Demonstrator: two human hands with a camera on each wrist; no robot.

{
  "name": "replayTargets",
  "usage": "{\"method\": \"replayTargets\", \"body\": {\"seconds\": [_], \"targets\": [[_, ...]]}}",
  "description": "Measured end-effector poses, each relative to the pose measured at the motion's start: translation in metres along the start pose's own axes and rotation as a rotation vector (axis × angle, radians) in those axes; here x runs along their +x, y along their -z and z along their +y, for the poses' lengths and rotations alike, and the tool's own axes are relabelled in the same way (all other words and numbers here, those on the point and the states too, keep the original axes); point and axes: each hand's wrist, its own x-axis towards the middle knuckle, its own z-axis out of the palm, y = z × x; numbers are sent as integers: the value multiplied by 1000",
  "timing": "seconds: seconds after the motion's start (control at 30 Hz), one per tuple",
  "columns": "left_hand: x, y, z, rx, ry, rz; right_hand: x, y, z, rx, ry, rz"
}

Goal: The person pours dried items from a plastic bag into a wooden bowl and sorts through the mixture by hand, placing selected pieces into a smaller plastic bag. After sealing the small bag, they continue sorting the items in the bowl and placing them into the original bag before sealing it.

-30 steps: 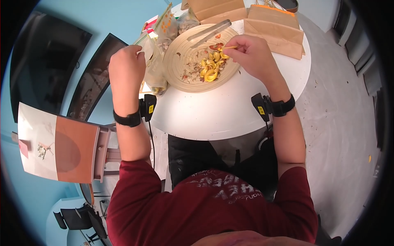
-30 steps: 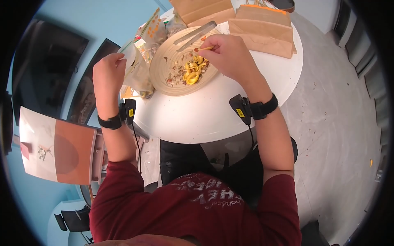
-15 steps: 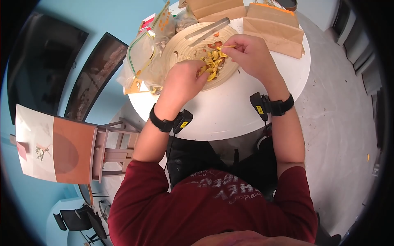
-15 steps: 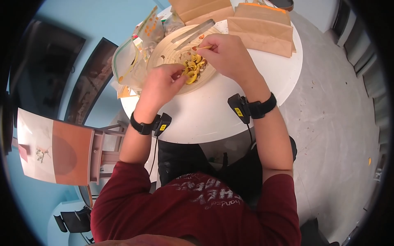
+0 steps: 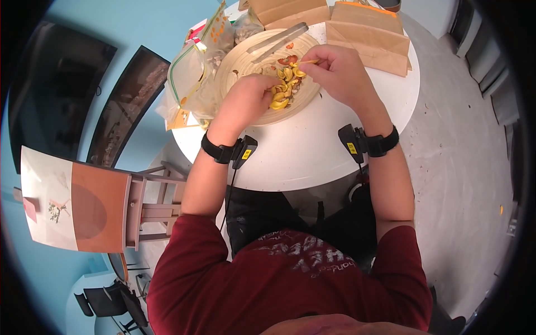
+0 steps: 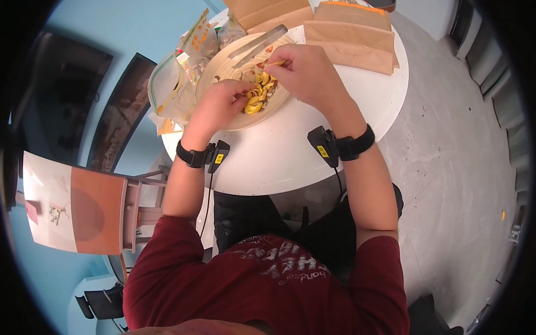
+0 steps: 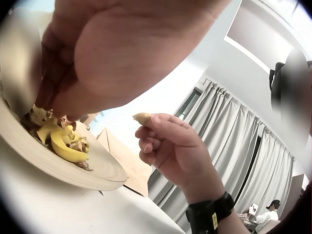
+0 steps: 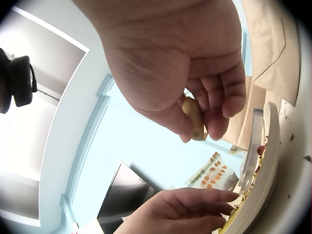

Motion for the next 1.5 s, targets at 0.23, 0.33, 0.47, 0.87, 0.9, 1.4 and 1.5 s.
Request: {"method": "replayTargets", "body": {"seconds": [0.23,0.33,0.47,0.87,0.9,1.4,1.5], "targets": [[9,0,-5,-5,-103,-88,0,0,-4,-25,4,-7],[13,-4,-12,5,-174,-75,0,-1,-1,-18,29,5],[15,-1,-12,19,-216,-86,-1,0,-3,-23,5,-4],[21,5,-7,34,-87,-182,-1,-4,0,-66,32,-6],[22,6,-6,38,-77,-190,-1,-3,0,-68,34,-6],[10,33,3,2,75,139,0,-3,2,-89,76,-8],[9,37,3,-30,119,169,0,-2,-1,-63,46,-11]]}}
